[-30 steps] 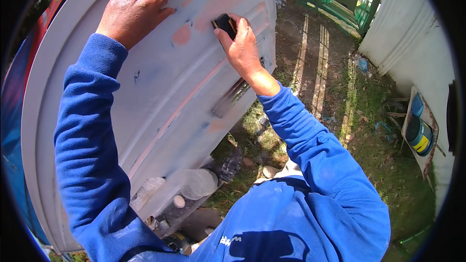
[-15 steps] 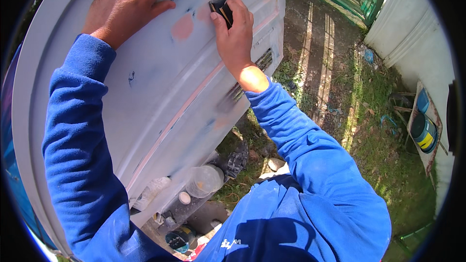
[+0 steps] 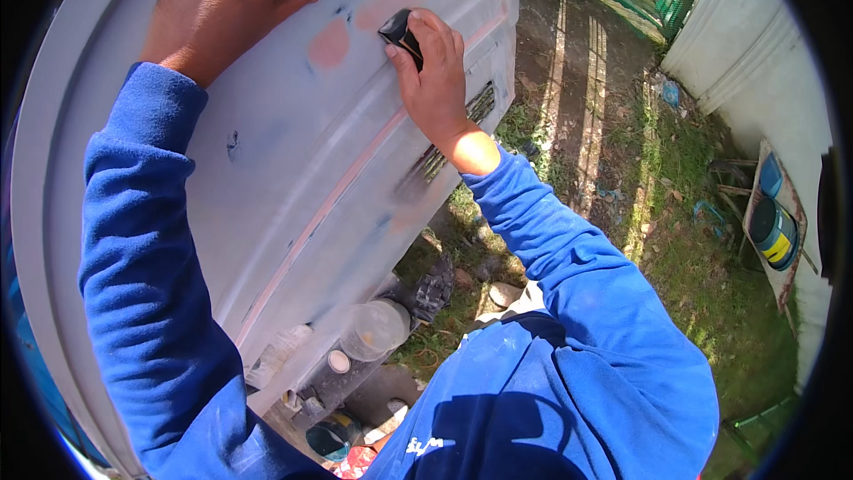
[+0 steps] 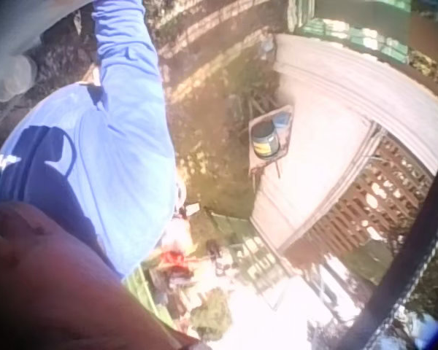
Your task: The person sands the surface of a white vehicle door using a sanding block. They work on various sections of the door, including the edges and areas with pink primer spots, while another person works nearby.
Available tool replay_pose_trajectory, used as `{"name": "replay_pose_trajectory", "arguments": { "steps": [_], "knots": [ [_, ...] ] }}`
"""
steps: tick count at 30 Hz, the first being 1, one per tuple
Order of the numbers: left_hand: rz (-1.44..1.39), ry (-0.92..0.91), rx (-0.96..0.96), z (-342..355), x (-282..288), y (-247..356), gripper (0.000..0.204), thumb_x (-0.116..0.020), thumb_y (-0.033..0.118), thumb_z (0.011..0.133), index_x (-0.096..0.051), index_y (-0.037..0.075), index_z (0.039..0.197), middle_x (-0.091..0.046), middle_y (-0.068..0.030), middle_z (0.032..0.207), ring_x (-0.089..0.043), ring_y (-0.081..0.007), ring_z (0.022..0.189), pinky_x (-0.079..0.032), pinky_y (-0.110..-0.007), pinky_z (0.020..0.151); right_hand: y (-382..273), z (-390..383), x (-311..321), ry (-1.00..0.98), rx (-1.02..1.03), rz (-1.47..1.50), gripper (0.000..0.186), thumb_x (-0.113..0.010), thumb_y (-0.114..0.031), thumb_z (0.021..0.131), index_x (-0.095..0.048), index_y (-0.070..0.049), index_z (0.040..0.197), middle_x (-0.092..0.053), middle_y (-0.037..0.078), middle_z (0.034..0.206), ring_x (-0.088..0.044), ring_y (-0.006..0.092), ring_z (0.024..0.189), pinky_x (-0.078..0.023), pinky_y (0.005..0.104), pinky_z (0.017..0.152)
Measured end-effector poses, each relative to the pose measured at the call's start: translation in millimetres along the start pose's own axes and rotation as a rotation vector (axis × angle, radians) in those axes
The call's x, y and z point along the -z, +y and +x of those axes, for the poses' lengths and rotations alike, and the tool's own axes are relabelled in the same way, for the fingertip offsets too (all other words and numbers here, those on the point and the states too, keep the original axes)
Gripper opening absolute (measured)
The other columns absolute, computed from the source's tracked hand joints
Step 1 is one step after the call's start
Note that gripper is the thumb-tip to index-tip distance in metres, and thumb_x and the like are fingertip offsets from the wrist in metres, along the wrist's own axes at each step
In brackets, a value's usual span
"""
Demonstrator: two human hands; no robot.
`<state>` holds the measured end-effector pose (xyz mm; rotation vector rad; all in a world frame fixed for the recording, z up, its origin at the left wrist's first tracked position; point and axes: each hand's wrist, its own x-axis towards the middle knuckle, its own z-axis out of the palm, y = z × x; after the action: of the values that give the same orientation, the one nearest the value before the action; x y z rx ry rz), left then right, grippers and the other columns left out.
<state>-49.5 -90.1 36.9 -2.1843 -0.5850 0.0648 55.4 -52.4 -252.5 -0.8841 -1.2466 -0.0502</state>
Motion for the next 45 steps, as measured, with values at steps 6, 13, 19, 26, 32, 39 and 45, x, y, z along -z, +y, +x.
{"name": "replay_pose_trajectory", "arguments": {
  "steps": [6,13,19,26,32,39,45],
  "knots": [
    [0.051,0.045,0.003,4,-19,0,0.045,-0.084,0.024,0.075,-0.070,0.012,0.116,-0.060,-0.0093,0.123,-0.051,-0.0284,0.131,-0.038,-0.049,0.121,0,-7,5,-0.039,0.092,0.025,0.045,-0.075,-0.013,0.090,-0.056,-0.001,0.129,-0.057,0.014,0.137,-0.054,0.0394,0.107,-0.046,0.0480,0.095],
    [-0.004,0.037,-0.025,7,-11,-1,0.044,-0.085,0.023,0.073,-0.069,0.012,0.113,-0.060,-0.0094,0.121,-0.051,-0.0296,0.130,-0.038,-0.049,0.120,-4,-1,1,-0.017,-0.065,0.092,0.047,-0.075,-0.016,0.091,-0.053,-0.003,0.130,-0.056,0.019,0.137,-0.053,0.0417,0.115,-0.046,0.0493,0.100],
    [0.032,0.019,-0.023,25,-13,1,0.035,-0.081,0.023,0.076,-0.070,0.013,0.108,-0.061,-0.0073,0.115,-0.052,-0.0287,0.122,-0.044,-0.046,0.109,70,95,13,0.144,-0.457,0.140,0.042,-0.069,-0.020,0.094,-0.053,0.000,0.128,-0.056,0.020,0.134,-0.053,0.0425,0.117,-0.045,0.0504,0.100],
    [0.024,0.186,-0.140,102,-58,-15,0.012,-0.071,0.020,0.081,-0.068,0.014,0.091,-0.063,-0.0038,0.102,-0.053,-0.0261,0.107,-0.047,-0.042,0.096,72,97,16,0.036,-0.385,0.163,0.046,-0.071,-0.016,0.092,-0.051,-0.001,0.131,-0.053,0.021,0.136,-0.051,0.0452,0.119,-0.044,0.0522,0.102],
    [-0.059,0.202,-0.124,135,-72,-11,0.006,-0.069,0.017,0.083,-0.068,0.013,0.086,-0.064,-0.0049,0.099,-0.054,-0.0263,0.107,-0.047,-0.041,0.096,37,52,8,0.020,-0.198,0.097,0.046,-0.071,-0.013,0.091,-0.052,0.000,0.130,-0.052,0.023,0.135,-0.051,0.0443,0.121,-0.043,0.0503,0.104],
    [-0.048,0.201,-0.039,151,-75,3,0.006,-0.067,0.016,0.084,-0.069,0.012,0.089,-0.064,-0.0055,0.100,-0.057,-0.0256,0.107,-0.048,-0.039,0.098,76,93,12,0.164,-0.445,0.112,0.043,-0.069,-0.016,0.095,-0.050,0.003,0.128,-0.055,0.023,0.127,-0.051,0.0427,0.118,-0.043,0.0503,0.102],
    [0.029,0.292,-0.002,144,-73,3,0.008,-0.067,0.015,0.082,-0.069,0.011,0.089,-0.064,-0.0058,0.100,-0.058,-0.0252,0.106,-0.048,-0.039,0.099,103,130,34,0.054,-0.543,0.189,0.046,-0.071,-0.012,0.092,-0.050,0.002,0.130,-0.055,0.024,0.128,-0.053,0.0435,0.116,-0.045,0.0500,0.101]
  ]
}}
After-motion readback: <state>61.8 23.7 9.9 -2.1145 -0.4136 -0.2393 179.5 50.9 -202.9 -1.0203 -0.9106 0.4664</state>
